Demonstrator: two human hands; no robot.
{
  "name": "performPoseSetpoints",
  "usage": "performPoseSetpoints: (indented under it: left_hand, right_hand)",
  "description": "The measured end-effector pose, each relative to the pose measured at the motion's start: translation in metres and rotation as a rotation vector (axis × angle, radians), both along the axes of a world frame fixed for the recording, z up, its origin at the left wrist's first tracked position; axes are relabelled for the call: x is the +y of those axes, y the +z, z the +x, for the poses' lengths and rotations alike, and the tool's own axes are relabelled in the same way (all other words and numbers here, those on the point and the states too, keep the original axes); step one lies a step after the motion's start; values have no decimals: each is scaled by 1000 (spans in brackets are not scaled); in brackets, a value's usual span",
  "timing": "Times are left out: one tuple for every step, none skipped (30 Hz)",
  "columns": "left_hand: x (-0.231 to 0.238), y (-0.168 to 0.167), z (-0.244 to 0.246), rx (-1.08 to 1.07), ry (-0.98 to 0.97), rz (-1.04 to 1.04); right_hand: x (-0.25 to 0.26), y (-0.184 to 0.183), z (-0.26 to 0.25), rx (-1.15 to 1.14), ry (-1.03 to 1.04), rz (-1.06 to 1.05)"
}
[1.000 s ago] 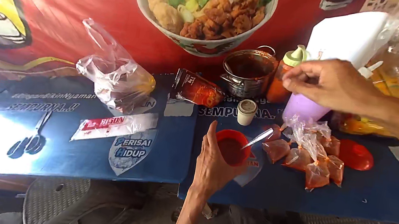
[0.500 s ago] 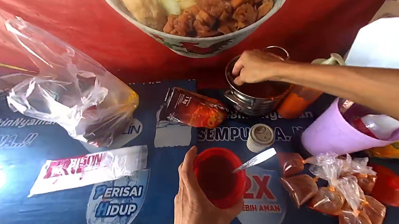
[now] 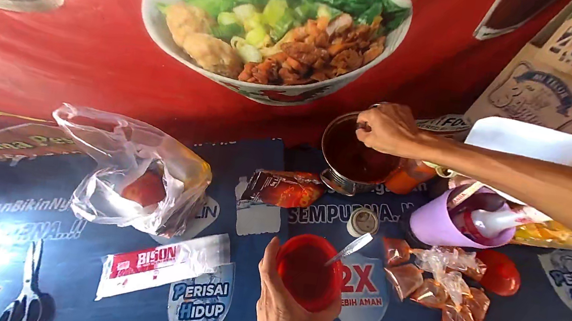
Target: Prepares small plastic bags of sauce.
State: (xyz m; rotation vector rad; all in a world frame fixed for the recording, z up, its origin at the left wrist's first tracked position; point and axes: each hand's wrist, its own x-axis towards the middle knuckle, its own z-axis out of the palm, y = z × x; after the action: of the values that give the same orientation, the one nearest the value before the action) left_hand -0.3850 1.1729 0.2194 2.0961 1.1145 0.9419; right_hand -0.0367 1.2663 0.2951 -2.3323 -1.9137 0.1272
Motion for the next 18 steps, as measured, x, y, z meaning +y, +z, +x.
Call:
performPoseSetpoints:
  left_hand:
    - [1, 3, 1, 0, 6, -8]
    - [2, 6, 3, 0, 12, -17]
    - [4, 8, 4, 1, 18, -24]
    - [6, 11, 6, 4, 22, -30]
    - [7, 13, 8, 5, 25, -36]
    - [8, 15, 9, 10, 25, -46]
    - [9, 16, 10, 11, 24, -53]
    - [10, 18, 12, 12, 25, -56]
    - [10, 19, 14, 17, 27, -60]
    - [11, 20, 16, 23, 30, -65]
    - [12, 21, 17, 28, 31, -68]
    - [12, 22, 19, 31, 33, -71]
    - [13, 23, 19, 35, 36, -76]
    - [13, 24, 20, 37, 38, -84]
    - [14, 26, 20, 37, 41, -92]
    - [15, 27, 20, 38, 42, -97]
    - [16, 27, 21, 41, 44, -102]
    - [17, 28, 22, 47, 46, -102]
  right_hand:
    - [-4, 10, 5, 2, -63, 9]
    - [-8, 17, 9, 6, -113, 28]
    - [-12, 21, 14, 13, -149, 62]
    - [-14, 23, 19, 25, -177, 97]
    - [-15, 23, 22, 41, -195, 127]
    - [-16, 21, 25, 54, -201, 150]
    - [-14, 18, 26, 70, -208, 156]
    - [-12, 14, 27, 95, -216, 147]
    - [-10, 9, 27, 122, -220, 125]
    - [-7, 4, 28, 158, -227, 93]
    - [-3, -3, 29, 202, -240, 56]
    - [1, -10, 30, 246, -261, 18]
    - [3, -17, 30, 284, -282, -17]
    - [6, -23, 31, 328, -306, -50]
    - [7, -26, 32, 373, -332, -82]
    - [7, -27, 32, 421, -361, -103]
    - [8, -27, 32, 474, -401, -118]
    - [8, -27, 34, 517, -439, -117]
